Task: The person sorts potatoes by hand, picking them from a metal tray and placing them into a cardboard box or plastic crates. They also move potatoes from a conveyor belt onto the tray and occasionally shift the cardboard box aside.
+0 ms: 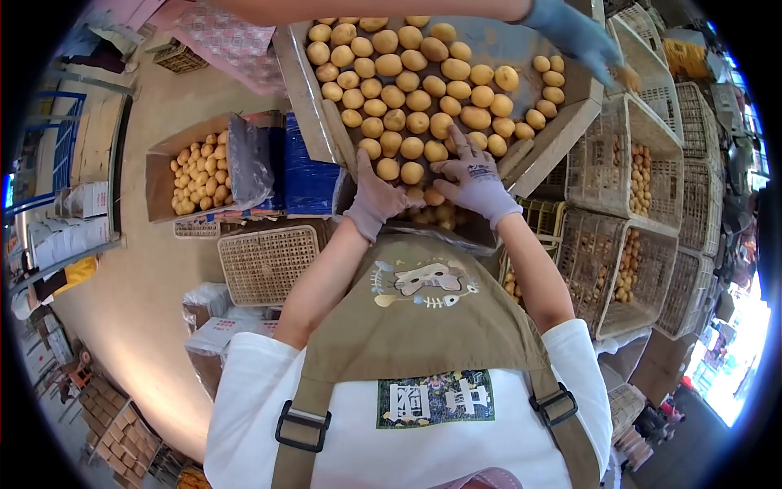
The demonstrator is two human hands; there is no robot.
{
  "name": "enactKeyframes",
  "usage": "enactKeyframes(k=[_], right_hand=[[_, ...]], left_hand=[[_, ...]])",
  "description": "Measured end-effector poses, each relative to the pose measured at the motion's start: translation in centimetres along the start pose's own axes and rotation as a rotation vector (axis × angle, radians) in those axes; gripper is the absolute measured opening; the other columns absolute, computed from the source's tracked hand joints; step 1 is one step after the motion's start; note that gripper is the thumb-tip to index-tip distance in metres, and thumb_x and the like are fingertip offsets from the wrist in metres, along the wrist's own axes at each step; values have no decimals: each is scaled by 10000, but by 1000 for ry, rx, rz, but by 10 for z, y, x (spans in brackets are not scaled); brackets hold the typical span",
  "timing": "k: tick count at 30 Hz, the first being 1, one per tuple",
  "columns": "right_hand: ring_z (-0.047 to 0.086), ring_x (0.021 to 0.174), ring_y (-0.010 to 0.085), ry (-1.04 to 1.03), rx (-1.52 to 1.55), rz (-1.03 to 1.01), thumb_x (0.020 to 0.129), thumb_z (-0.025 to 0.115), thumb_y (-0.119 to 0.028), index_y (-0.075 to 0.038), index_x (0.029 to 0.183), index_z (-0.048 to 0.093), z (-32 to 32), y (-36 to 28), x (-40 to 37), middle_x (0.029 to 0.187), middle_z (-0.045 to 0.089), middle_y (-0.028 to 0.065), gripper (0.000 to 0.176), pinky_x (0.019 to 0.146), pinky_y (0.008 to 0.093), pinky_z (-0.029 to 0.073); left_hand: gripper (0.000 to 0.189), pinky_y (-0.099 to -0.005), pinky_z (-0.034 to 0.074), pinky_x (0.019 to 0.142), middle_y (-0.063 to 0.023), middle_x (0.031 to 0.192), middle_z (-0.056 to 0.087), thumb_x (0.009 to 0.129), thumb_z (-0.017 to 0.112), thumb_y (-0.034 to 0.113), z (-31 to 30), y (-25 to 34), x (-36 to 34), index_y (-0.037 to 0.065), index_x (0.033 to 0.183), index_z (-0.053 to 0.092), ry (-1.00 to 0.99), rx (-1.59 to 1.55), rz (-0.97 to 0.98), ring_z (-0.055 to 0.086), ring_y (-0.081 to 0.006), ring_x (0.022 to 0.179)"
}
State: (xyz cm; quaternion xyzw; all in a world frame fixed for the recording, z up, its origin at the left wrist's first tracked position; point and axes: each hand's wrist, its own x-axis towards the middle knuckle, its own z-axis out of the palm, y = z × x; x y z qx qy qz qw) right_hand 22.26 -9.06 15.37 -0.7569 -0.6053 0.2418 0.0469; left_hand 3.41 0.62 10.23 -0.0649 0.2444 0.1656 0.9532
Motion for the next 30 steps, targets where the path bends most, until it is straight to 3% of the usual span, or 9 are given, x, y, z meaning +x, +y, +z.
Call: enactKeyframes(k=[4,7,14,19,21,23,25,27,30], right_hand=[[568,1237,368,123,4,-99,825,670,-351,-209,1069,729,-10,8,10,1534,437,129,289,980,487,485],[616,1164,346,320,132,29,879,604,-259,-206,1170,678,-35,-6,48,1431,529,145,306,881,442,536],[583,1232,343,-67,-196,265,899,580,-196,-197,1368,532,-47,-34,117,1313,559,144,472,987,487,494],[628,1096,288,444,705,2,822,707,-178,-128,1264,612,-35,-12,32,1158,602,166,455,896,372,525],[630,1055,260,714,400,-167,799,716,-101,-93,1266,630,-37,0,-32,1154,604,155,475,921,344,513],[644,1034,281,681,479,-67,780,723,-71,-64,1260,630,-35,16,-99,1144,611,168,489,936,348,510],[650,1019,341,477,431,172,790,717,-91,-80,1258,636,-18,47,-153,1175,619,186,475,938,380,522],[641,1030,373,-44,33,573,802,721,-134,-87,1232,648,2,80,-190,1202,628,192,439,925,407,529],[651,1022,371,465,57,346,872,672,-170,-79,1182,660,-5,80,-166,1124,675,171,323,857,423,533]], left_hand=[[945,-762,158,1119,-89,1613,267,847,414,813,-10,-7,8,233,1576,255,202,-73,50,247,-389,1485],[959,-757,176,1123,-99,1613,262,835,438,821,-9,-13,14,227,1568,268,252,-60,74,249,-394,1482],[1035,-734,198,1128,-106,1624,263,806,446,862,-26,-7,21,203,1576,239,47,-114,50,285,-419,1470],[995,-723,220,1128,-93,1613,296,833,428,843,-20,-11,14,204,1575,253,-37,-109,65,304,-406,1466],[1013,-725,224,1128,-96,1620,281,825,420,854,-18,-13,11,202,1579,244,-25,-103,74,288,-403,1473],[1041,-729,233,1128,-105,1626,258,811,438,859,-19,-14,14,196,1585,222,-22,-106,71,271,-411,1478],[1047,-735,224,1127,-105,1634,238,809,441,861,-11,-15,12,194,1586,221,50,-136,58,252,-412,1485],[1059,-743,209,1127,-101,1648,200,802,446,865,-9,-17,15,193,1588,218,81,-129,59,209,-412,1499],[1060,-737,210,1132,-94,1649,194,802,450,861,-14,-17,19,198,1591,206,-18,-91,57,206,-410,1500]])
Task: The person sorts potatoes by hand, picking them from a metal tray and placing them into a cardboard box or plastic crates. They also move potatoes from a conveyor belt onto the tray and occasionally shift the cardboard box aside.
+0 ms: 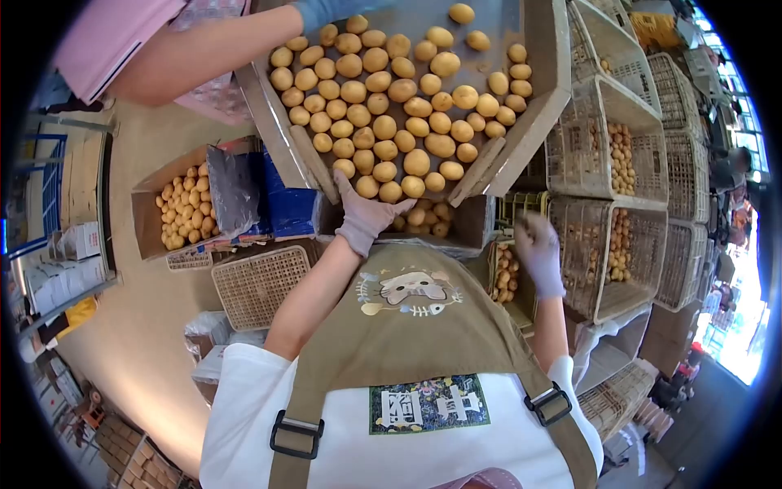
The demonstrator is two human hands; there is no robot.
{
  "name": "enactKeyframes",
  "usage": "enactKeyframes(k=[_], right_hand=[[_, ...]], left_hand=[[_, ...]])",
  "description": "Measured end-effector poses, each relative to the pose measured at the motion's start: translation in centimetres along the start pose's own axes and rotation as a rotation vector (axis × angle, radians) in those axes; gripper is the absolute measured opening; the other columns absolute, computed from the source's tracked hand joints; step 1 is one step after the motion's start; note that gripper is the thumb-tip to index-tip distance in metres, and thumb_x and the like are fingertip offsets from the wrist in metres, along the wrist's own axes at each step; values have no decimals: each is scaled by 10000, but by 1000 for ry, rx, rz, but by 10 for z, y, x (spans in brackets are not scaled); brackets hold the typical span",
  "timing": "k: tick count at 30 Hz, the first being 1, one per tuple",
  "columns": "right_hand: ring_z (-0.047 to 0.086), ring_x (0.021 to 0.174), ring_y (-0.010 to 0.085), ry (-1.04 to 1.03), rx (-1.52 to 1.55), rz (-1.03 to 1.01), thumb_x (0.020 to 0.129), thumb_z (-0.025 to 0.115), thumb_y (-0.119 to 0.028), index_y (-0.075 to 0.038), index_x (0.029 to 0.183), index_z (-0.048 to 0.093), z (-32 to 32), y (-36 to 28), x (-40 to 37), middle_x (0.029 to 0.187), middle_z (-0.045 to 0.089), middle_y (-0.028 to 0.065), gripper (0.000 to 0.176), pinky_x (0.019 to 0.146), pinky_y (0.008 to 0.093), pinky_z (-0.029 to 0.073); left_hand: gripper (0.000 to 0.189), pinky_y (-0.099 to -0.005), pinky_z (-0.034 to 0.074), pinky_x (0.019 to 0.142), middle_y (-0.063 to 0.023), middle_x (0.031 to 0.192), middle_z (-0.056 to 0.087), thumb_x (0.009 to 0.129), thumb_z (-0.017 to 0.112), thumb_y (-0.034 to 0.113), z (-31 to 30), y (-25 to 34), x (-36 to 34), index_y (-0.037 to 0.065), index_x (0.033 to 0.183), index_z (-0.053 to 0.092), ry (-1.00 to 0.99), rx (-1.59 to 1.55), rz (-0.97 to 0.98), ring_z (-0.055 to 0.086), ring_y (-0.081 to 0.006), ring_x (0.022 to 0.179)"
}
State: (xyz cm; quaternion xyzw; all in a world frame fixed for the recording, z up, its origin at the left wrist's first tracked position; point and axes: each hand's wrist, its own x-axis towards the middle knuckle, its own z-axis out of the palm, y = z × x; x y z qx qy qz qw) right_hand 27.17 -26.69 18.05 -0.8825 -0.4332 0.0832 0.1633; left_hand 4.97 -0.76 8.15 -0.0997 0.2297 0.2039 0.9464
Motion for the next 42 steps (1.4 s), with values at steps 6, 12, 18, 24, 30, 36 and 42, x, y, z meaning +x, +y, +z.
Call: enactKeyframes(k=[6,12,18,24,30,36,42], right_hand=[[655,1019,375,177,49,-171,910,624,-176,-77,1155,611,10,-102,142,1133,671,161,265,832,447,531],[649,1091,389,-296,-380,-52,896,617,-193,-65,1214,489,58,-112,216,1202,635,219,366,884,502,527],[600,1154,405,-337,-274,-85,873,649,-255,-105,1310,455,53,-106,201,1291,522,228,501,894,507,532],[593,1152,404,-270,-203,-44,850,672,-261,-87,1262,477,56,-103,188,1296,523,232,487,894,503,514],[701,870,321,-90,-481,-227,869,590,-188,-23,1115,596,94,-92,188,1000,684,188,296,664,454,563],[685,984,384,-72,-160,-112,797,615,-105,-9,1119,611,118,-82,187,1019,689,224,336,818,483,550],[602,1085,265,-180,936,205,883,543,-119,-152,1346,540,-6,-129,139,1293,525,148,465,974,393,491]], left_hand=[[1075,-745,187,1130,-112,1644,194,790,456,865,1,5,-4,199,1592,197,70,-4,-41,201,-420,1497],[1063,-777,200,1108,-132,1645,176,804,466,845,-6,7,-3,188,1591,188,28,-69,-28,209,-459,1482],[1048,-778,178,1108,-133,1651,170,827,410,852,-5,2,-5,179,1596,178,19,10,22,190,-449,1497],[1098,-765,159,1127,-139,1653,147,805,469,849,-5,3,-4,159,1598,152,32,-52,-21,161,-450,1501],[1205,-473,323,1183,-151,1560,327,605,954,414,-20,-4,-1,53,1494,225,54,1526,710,289,-303,1451],[988,-757,159,1133,-59,1663,201,794,553,731,-7,5,-5,204,1583,276,-63,149,-20,154,-373,1520],[1285,-669,175,1196,-184,1605,171,690,732,726,-6,19,1,42,1586,115,405,-333,-274,176,-470,1428]])
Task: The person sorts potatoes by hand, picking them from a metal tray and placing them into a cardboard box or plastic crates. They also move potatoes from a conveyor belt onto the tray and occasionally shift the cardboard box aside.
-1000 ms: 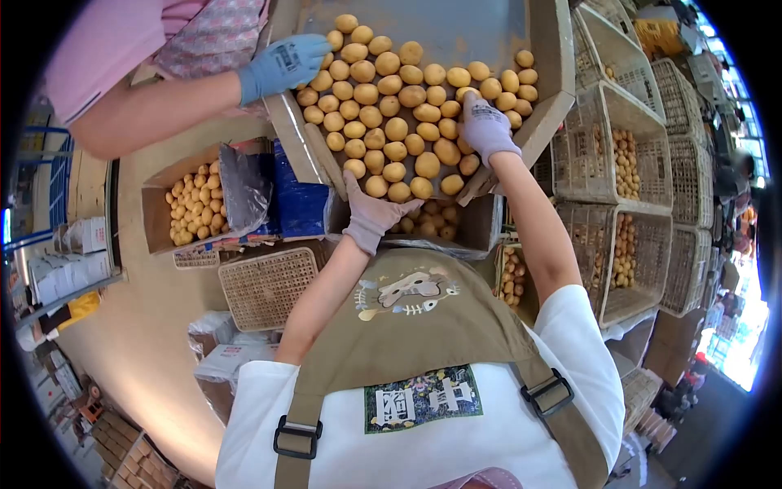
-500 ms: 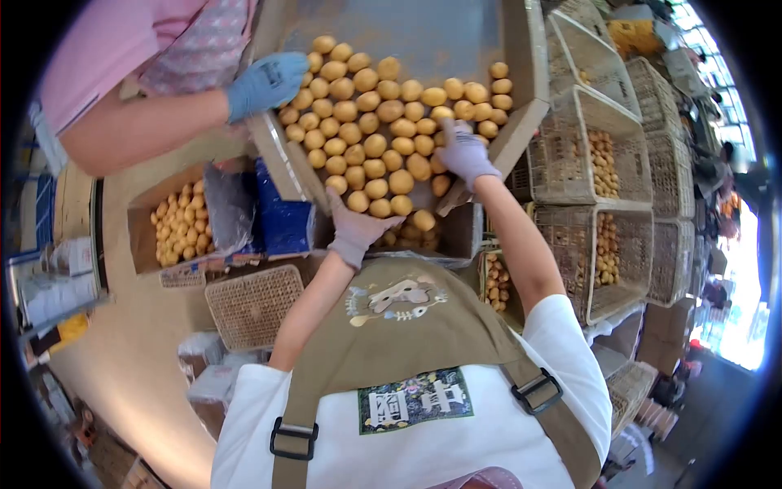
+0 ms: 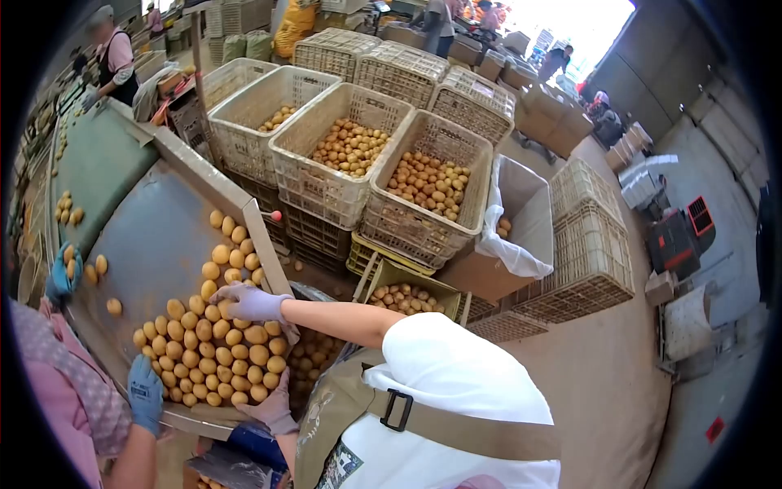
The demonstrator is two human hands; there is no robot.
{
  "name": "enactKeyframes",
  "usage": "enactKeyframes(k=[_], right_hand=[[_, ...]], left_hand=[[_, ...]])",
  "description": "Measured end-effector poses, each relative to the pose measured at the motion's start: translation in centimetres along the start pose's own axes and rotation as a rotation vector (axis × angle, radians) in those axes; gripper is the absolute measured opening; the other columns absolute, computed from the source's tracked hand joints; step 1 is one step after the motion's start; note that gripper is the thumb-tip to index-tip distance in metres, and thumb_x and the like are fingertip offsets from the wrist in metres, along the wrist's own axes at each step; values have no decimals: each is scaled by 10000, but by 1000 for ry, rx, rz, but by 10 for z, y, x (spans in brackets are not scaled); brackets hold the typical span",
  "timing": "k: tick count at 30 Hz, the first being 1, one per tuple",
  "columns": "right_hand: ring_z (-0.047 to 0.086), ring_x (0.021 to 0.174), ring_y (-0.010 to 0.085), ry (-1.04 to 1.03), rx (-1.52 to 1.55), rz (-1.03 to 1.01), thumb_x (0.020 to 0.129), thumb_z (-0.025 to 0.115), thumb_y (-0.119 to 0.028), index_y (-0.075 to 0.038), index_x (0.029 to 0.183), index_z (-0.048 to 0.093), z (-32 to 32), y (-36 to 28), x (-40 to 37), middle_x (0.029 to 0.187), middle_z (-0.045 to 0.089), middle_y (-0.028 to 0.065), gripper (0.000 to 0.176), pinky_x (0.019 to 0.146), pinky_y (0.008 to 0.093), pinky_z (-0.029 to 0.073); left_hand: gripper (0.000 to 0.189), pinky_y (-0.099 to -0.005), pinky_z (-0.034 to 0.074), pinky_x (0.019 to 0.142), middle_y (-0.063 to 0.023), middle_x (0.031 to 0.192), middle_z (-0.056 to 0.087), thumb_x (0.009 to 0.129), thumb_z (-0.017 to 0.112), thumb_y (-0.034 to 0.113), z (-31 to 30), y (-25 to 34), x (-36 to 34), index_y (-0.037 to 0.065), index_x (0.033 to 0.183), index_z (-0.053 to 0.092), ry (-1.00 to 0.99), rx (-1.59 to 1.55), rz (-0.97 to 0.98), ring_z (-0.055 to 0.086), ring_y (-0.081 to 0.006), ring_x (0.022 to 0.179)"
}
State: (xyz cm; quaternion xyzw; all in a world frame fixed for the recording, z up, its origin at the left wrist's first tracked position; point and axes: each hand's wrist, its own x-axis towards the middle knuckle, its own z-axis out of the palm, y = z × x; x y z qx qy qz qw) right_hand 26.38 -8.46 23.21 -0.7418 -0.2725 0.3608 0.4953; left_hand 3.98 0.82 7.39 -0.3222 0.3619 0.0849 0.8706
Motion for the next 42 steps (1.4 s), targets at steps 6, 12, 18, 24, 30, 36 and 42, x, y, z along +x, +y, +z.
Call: enactKeyframes(k=[6,12,18,24,30,36,42], right_hand=[[513,1267,256,249,65,-356,858,626,-94,-105,1356,496,-27,28,-7,1335,533,130,515,1082,351,406],[631,1030,392,475,-366,-439,830,757,-355,-116,1306,576,-51,40,-23,1023,676,157,562,988,413,448],[624,937,308,597,-674,-521,766,772,-468,-169,1191,662,-31,61,-12,944,666,94,531,940,443,411],[633,995,292,529,-692,-395,753,772,-497,-169,1134,673,-34,45,-19,976,703,68,513,954,435,382],[676,856,315,627,-702,-481,682,851,-474,-142,1074,697,-33,53,-9,899,706,106,537,793,433,499],[627,1012,318,330,-726,-829,713,849,-392,-108,1138,658,-14,2,-25,1022,688,71,546,1021,465,436],[625,909,308,741,-1065,-613,804,755,-301,-45,1110,631,-106,-41,32,965,649,115,418,890,475,480]], left_hand=[[1174,-581,228,1197,-172,1598,200,732,680,679,19,34,10,33,1572,175,-252,690,354,208,-445,1413],[955,-486,295,1171,-159,1578,267,846,610,513,202,164,-41,32,1565,205,-253,1997,814,300,-375,1383],[742,-392,362,1146,-146,1557,333,960,540,348,273,232,-66,31,1558,235,-356,2652,863,391,-305,1353],[781,-368,362,1157,-135,1566,330,942,522,397,220,209,-46,33,1561,214,-474,2238,775,401,-277,1367],[1347,-489,228,1242,-127,1632,187,662,607,874,-18,-3,10,40,1586,91,-384,666,268,246,-335,1470],[1154,-747,235,1118,-125,1645,128,736,426,908,-17,-1,7,197,1600,147,-513,495,159,179,-453,1469],[1076,-774,231,1104,-85,1661,144,772,476,858,-14,-5,4,236,1599,177,-527,468,180,186,-437,1487]])
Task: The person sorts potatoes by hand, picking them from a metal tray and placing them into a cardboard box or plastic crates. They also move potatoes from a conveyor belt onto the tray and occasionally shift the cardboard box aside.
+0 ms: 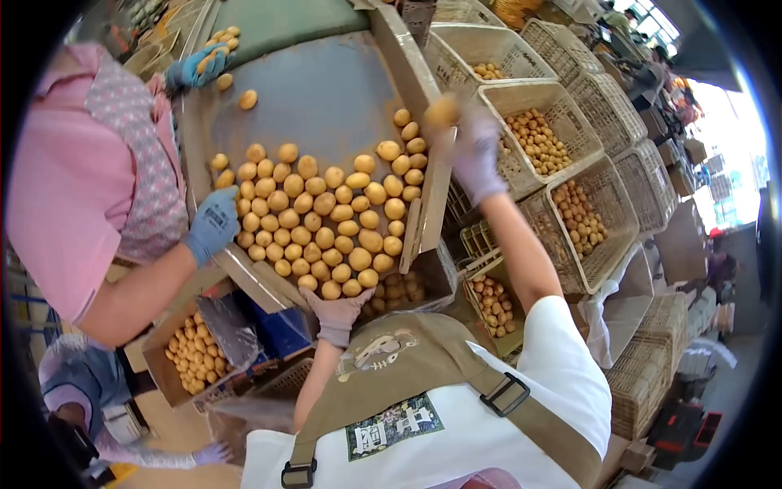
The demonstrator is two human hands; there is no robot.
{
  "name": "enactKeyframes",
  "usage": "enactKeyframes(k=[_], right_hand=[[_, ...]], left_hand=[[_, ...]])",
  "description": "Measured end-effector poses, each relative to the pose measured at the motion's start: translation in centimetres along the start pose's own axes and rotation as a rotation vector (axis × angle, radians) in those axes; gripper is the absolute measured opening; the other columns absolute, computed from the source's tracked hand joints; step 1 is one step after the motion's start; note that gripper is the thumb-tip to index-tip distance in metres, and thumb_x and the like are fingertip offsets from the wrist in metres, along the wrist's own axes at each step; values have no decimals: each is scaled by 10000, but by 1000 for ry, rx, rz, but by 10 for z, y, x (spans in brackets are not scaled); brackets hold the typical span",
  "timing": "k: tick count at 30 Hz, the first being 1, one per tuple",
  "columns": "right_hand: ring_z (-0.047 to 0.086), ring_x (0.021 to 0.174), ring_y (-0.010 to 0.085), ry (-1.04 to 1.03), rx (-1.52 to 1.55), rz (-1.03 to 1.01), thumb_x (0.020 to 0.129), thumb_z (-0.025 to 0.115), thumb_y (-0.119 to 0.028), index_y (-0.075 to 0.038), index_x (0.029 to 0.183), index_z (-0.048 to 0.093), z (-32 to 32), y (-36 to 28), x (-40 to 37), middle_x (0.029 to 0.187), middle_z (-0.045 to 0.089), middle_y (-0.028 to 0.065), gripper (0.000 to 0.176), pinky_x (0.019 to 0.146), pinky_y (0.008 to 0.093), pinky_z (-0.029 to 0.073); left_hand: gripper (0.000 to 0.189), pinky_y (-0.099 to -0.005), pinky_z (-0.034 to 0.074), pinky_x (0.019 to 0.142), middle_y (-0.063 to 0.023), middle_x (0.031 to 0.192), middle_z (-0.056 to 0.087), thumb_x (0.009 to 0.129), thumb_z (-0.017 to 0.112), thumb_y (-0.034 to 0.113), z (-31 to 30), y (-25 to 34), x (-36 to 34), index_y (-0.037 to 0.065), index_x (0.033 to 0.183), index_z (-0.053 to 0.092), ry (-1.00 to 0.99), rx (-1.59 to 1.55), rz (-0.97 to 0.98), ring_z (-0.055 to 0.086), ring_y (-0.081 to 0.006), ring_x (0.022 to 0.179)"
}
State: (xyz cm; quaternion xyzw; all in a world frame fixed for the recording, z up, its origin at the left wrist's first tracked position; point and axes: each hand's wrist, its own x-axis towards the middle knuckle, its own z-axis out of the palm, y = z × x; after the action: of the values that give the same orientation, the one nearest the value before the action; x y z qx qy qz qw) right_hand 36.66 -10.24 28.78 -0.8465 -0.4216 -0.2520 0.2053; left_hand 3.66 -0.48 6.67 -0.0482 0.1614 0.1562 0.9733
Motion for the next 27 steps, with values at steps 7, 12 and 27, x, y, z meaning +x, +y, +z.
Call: enactKeyframes(k=[7,12,27], right_hand=[[591,1115,359,-154,294,-305,842,719,-227,-85,1296,601,22,-28,-63,1207,629,155,490,1015,500,427],[626,998,280,-268,332,-153,873,710,-183,-68,1225,616,25,-44,-92,1099,654,123,382,928,431,486],[618,1084,214,102,644,-107,936,616,-64,-22,1581,179,-72,-79,66,1183,640,170,780,992,346,485]], left_hand=[[1074,-791,206,1080,-50,1671,153,779,425,896,-7,0,3,245,1601,192,111,-29,55,149,-392,1518],[1082,-773,224,1096,-96,1657,194,794,439,879,1,1,2,196,1597,195,-21,-83,51,188,-415,1506],[1085,-794,233,1074,-99,1663,153,793,398,894,2,3,2,200,1599,179,3,-71,19,197,-439,1495]])
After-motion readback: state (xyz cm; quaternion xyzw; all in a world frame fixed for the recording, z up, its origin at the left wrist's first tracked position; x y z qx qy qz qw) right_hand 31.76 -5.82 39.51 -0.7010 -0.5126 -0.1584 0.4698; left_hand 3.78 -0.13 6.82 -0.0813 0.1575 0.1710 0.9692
